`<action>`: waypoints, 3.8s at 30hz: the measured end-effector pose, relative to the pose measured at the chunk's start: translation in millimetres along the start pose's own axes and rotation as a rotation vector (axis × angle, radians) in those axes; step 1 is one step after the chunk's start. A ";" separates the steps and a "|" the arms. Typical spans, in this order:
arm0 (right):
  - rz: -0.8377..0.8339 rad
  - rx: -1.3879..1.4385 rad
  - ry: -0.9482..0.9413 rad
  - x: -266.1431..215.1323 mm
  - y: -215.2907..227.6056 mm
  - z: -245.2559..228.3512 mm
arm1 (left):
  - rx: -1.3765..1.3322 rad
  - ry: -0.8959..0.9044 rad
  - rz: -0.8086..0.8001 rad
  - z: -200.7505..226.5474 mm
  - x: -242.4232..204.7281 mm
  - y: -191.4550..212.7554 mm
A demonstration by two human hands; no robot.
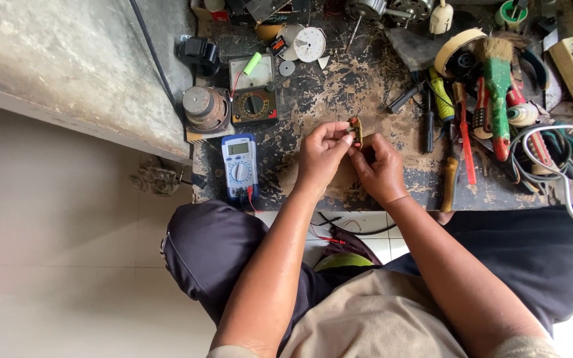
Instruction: The person sits cross-legged on the floor and works on a cluttered table, handling various electronic components and tools. They pick up and examine a motor, a circuit board, and a small cylindrical component, using a multimeter to test connections.
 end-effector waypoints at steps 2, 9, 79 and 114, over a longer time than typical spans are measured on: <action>0.002 -0.004 0.015 -0.1 -0.5 0.7 | 0.053 0.001 -0.033 -3.6 1.9 -2.1; -0.048 -0.079 0.098 2.7 -4.1 -5.5 | 0.166 0.011 0.008 6.4 0.9 3.4; -0.136 -0.024 -0.201 -3.1 -7.9 9.3 | 0.525 0.034 -0.013 28.2 -4.6 -5.3; -0.229 0.092 -0.154 8.2 0.9 -27.7 | 0.398 0.041 -0.158 26.8 1.2 5.2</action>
Point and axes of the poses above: each hand's wrist, its own x-axis towards the middle knuckle, its own y-axis out of the back of the hand, z = x × y, the point moved 6 cm from there along x, towards the middle knuckle, and after that the axes turned 15 degrees about -z, right-handed, at the moved point
